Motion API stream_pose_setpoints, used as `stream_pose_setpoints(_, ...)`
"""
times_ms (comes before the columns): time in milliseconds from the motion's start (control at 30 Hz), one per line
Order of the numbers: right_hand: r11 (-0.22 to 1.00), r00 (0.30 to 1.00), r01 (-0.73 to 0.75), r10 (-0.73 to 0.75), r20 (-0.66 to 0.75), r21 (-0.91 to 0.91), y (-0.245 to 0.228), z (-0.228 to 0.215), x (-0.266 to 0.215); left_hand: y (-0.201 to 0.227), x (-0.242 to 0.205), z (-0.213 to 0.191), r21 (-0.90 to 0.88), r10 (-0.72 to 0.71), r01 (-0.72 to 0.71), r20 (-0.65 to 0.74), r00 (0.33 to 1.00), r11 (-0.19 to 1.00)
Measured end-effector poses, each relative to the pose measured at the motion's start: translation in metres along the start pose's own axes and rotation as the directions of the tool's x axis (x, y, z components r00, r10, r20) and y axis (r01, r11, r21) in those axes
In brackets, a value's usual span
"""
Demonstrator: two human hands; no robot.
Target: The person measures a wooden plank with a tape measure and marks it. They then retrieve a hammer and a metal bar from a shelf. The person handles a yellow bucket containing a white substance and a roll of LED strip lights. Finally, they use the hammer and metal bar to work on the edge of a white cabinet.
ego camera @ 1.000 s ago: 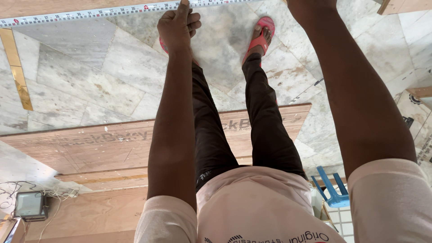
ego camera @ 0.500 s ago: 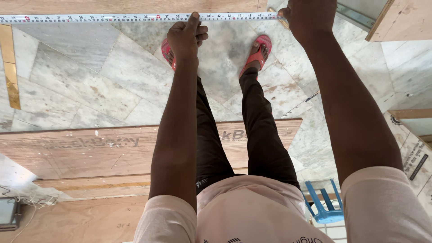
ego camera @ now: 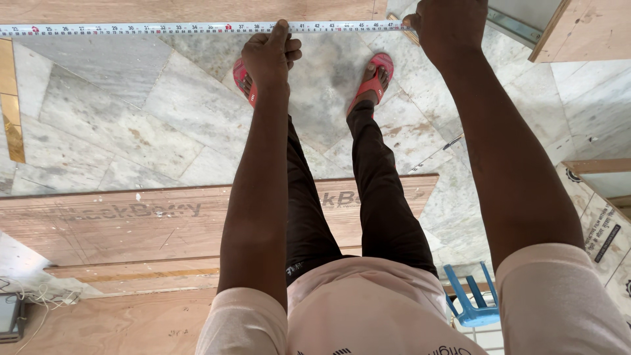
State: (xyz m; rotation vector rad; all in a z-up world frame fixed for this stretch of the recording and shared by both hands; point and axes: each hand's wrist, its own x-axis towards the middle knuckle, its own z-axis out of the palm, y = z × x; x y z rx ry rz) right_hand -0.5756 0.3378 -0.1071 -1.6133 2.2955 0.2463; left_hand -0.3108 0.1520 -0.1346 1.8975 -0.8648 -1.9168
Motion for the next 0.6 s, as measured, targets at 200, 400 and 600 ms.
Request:
stream_pose_setpoints(200, 0.986, 0.993, 0.046, -0.062, -0.099, -0.160, 0.004, 0.011, -0.004, 0.004, -0.002, 0.001, 0.021, -0.014, 0.014, -0.008, 1.000, 1.000)
stream_pose_setpoints(400, 0.993, 0.999, 0.044, -0.043, 0.011, -0.108, 0.008, 0.019, -0.006, 0.006, -0.005, 0.001, 0.060, -0.003, 0.004, -0.021, 1.000, 0.998)
stream_pose_setpoints(600, 0.995, 0.999, 0.042, -0.044, -0.025, -0.095, 0.007, 0.015, -0.006, 0.006, -0.005, 0.002, 0.061, -0.001, 0.001, -0.010, 1.000, 0.998)
